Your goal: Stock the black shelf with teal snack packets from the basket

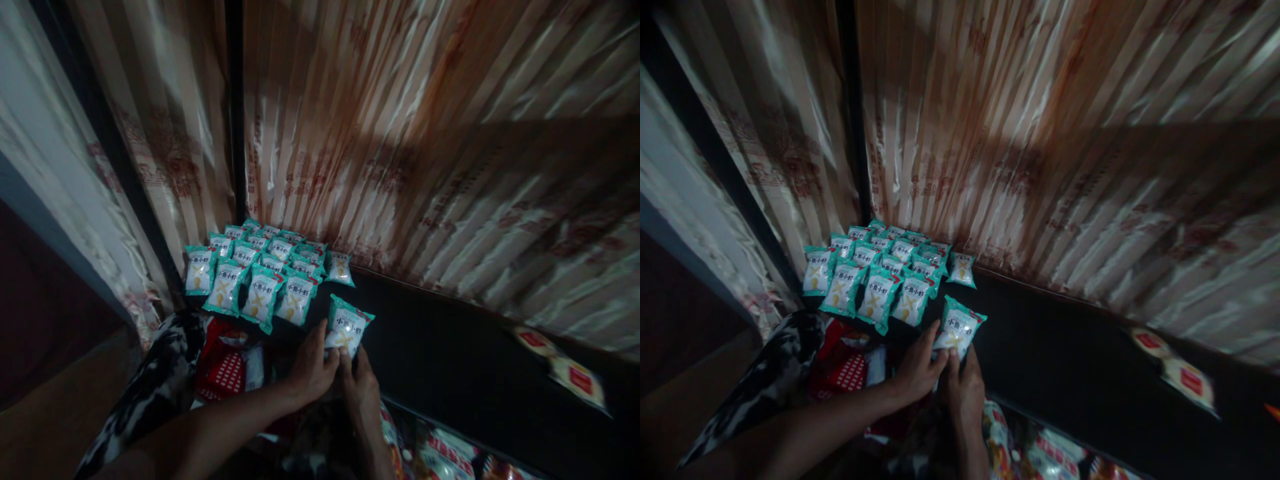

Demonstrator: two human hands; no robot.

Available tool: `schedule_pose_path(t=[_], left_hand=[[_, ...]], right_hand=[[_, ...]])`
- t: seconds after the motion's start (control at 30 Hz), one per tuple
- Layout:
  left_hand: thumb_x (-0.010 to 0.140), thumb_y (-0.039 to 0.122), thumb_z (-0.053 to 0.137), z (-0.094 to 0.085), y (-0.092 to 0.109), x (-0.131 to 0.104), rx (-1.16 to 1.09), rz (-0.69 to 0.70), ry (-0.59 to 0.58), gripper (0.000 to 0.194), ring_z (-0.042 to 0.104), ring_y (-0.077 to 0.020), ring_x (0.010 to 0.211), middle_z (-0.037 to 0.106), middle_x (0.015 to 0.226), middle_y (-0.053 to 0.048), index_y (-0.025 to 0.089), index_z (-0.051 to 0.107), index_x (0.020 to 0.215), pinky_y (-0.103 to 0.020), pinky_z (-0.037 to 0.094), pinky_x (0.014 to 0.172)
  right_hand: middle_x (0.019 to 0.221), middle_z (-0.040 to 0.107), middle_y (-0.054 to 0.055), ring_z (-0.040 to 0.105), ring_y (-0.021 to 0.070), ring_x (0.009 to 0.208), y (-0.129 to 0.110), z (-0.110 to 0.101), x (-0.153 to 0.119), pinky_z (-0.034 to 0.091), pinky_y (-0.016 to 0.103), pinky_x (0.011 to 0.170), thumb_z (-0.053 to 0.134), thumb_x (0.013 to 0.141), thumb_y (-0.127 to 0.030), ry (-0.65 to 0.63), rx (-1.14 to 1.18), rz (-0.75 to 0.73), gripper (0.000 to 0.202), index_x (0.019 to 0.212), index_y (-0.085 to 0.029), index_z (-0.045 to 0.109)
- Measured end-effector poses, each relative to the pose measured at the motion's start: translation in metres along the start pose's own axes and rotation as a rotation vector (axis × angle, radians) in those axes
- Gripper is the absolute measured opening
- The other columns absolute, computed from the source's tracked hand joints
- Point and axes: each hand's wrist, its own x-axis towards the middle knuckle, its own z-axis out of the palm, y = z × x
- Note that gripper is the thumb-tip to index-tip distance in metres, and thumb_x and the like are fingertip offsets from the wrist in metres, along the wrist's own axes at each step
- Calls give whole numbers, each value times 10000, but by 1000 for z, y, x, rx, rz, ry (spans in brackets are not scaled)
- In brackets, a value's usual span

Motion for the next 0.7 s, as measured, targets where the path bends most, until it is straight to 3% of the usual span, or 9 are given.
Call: schedule_pose_path(t=[0.3, 0.5, 0.7], left_hand=[[860, 200, 345, 25, -14, 17, 68, 104, 36, 565, 300, -256, 1363, 327, 1461, -192, 42, 294, 1401, -450, 269, 1134], [837, 150, 369, 32, -11, 31, 60, 63, 45, 602, 204, -241, 1400, 212, 1515, -159, 64, 261, 1422, -428, 217, 1158], [850, 137, 350, 38, -9, 52, 35, 20, 70, 583, 210, -228, 1399, 227, 1512, -148, 75, 273, 1425, -409, 214, 1160]], right_hand=[[1103, 645, 184, 614, 309, 996, 13, 2, 40, 467, 403, 807, 305, 793, -647, -5, -68, 4, 701, 1199, -125, 540], [1075, 644, 179, 607, 300, 979, 20, 13, 66, 460, 410, 817, 287, 808, -631, 54, -58, -61, 679, 1168, -124, 560], [1107, 618, 208, 573, 315, 1025, 22, 18, 89, 423, 437, 889, 293, 809, -630, 68, -80, -77, 717, 1191, -77, 541]])
